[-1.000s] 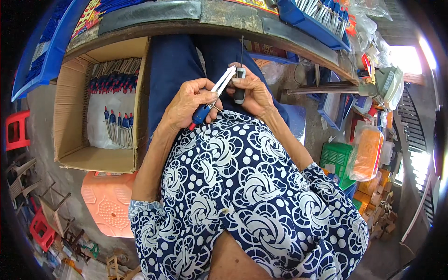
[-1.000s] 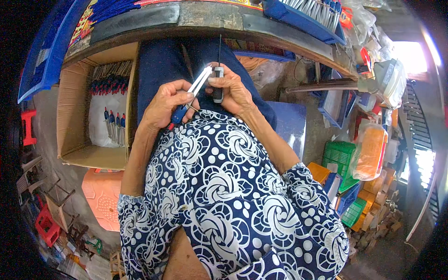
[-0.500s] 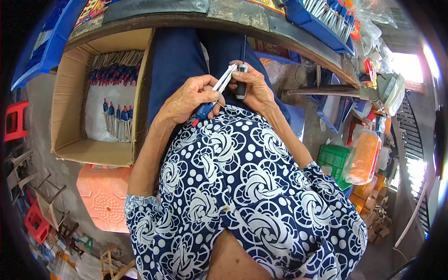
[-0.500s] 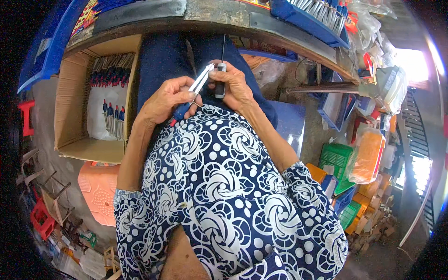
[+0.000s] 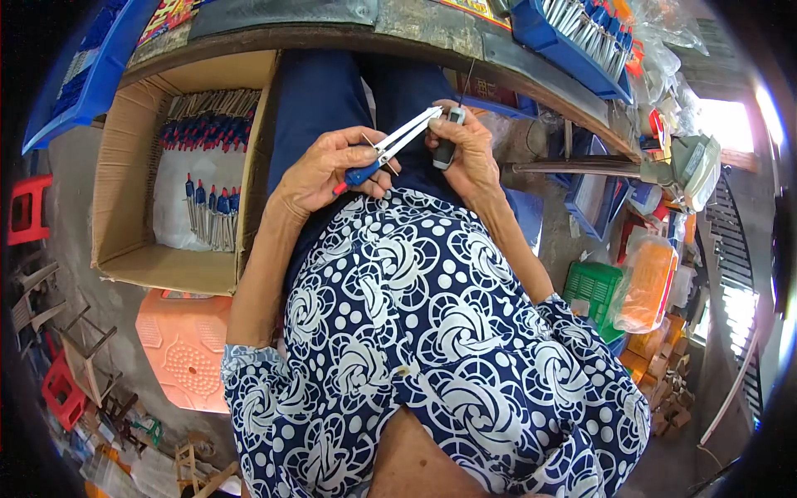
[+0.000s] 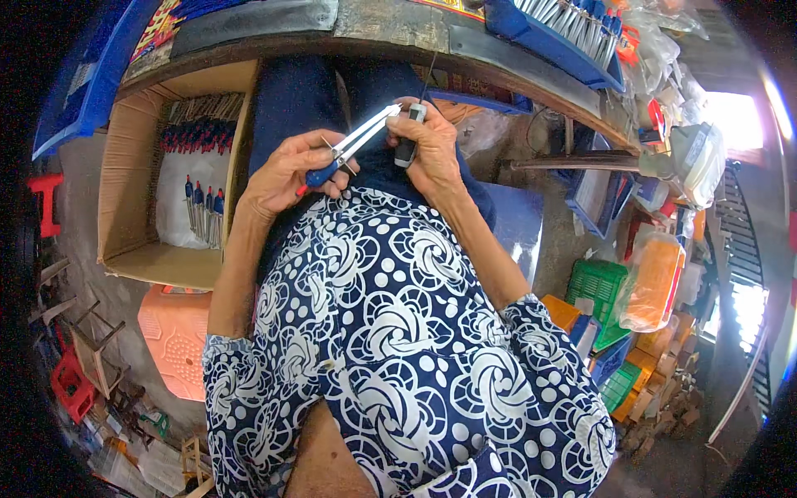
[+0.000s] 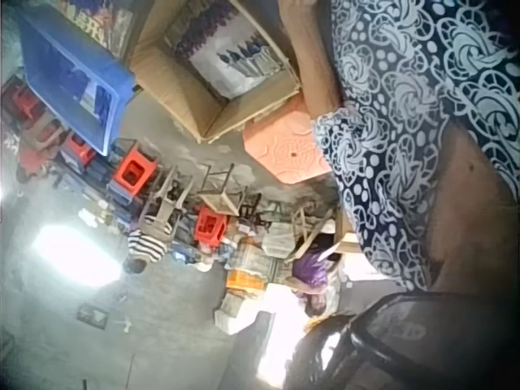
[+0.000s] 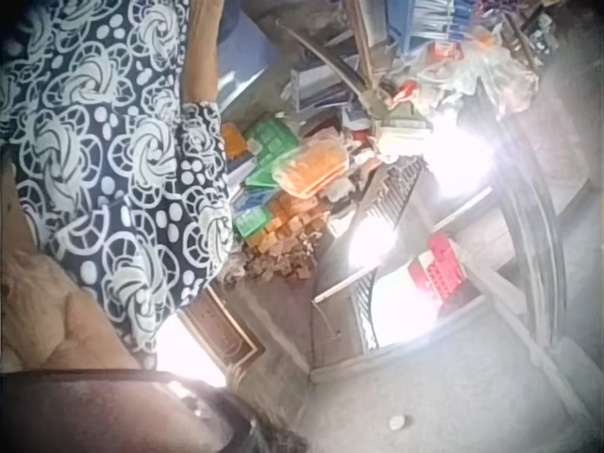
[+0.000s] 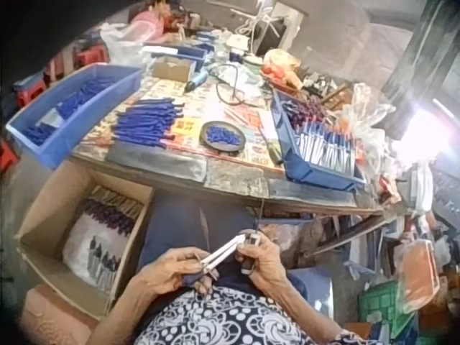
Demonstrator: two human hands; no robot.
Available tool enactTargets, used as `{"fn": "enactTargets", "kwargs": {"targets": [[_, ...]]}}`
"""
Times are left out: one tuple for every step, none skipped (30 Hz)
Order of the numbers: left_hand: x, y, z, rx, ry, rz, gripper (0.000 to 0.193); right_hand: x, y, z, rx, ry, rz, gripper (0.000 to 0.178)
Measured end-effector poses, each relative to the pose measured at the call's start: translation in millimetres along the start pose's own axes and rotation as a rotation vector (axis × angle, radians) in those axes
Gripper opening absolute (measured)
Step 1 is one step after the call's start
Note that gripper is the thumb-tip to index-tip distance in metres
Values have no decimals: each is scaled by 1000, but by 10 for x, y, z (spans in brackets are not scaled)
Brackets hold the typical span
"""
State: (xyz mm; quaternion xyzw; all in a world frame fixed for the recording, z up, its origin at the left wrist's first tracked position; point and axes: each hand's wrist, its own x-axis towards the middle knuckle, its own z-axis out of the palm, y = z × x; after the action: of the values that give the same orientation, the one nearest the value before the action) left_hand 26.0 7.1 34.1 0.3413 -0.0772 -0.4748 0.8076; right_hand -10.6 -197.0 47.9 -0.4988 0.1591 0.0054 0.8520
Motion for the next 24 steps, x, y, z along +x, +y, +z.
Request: {"fn": "enactTargets", "kwargs": {"targets": [[2, 4, 7, 2, -2, -1, 33, 2, -11, 8, 1, 1, -2, 27], [4, 9, 16, 16, 19, -23, 31, 4, -23, 16, -6, 2, -23, 28], [1, 13, 17, 29, 42, -43, 30, 5, -33, 28, -13, 2, -42, 30], [3, 10, 3, 30, 42, -43, 30, 4, -55, 45, -13, 1, -43, 30], [6, 1, -21, 43, 62, -68, 30, -2, -86, 67, -64, 2, -95, 32], [9, -2, -36, 54, 84, -91, 29, -3, -118, 92, -115, -1, -146, 34], [9, 4, -33, 54, 88, -87, 29, -14, -149, 121, -115, -6, -145, 34], [9, 13, -25, 75, 106, -68, 28, -39, -181, 154, -136, -8, -204, 35], [-11, 20, -21, 95, 125, -49, 26, -74, -212, 197, -158, -12, -261, 36], [-21, 28, -48, 93, 132, -44, 26, -107, -252, 232, -158, -20, -257, 36], [-22, 40, -98, 121, 103, -38, 26, -142, -301, 259, -288, -13, -325, 35], [-18, 50, -137, 152, 71, -35, 26, -177, -340, 284, -416, -2, -397, 36], [-30, 68, -145, 126, 63, -17, 22, -214, -373, 321, -424, -20, -384, 35], [-44, 67, -163, 125, 68, -13, 22, -224, -366, 325, -424, -25, -382, 35], [-56, 67, -169, 158, 107, 63, 21, -233, -377, 329, -458, -74, -381, 36], [-71, 68, -177, 189, 147, 139, 20, -236, -389, 328, -492, -123, -380, 37], [-106, 106, -186, 257, 138, 232, 21, -208, -380, 278, -488, -208, -364, 39], [-125, 152, -157, 255, 135, 229, 21, -179, -344, 238, -489, -203, -363, 39], [-156, 207, -113, 397, 202, 326, 23, -150, -305, 200, -334, -265, -285, 39], [-179, 262, -77, 539, 268, 423, 25, -126, -257, 156, -178, -324, -206, 40], [-229, 323, -68, 623, 316, 426, 28, -109, -193, 158, -166, -360, -184, 40], [-249, 336, -86, 621, 318, 423, 28, -141, -173, 154, -106, -350, -88, 38], [-256, 348, -109, 663, 322, 449, 28, -149, -175, 169, -53, -331, -18, 37], [-268, 348, -141, 706, 326, 474, 29, -166, -170, 183, 0, -309, 52, 37]]}}
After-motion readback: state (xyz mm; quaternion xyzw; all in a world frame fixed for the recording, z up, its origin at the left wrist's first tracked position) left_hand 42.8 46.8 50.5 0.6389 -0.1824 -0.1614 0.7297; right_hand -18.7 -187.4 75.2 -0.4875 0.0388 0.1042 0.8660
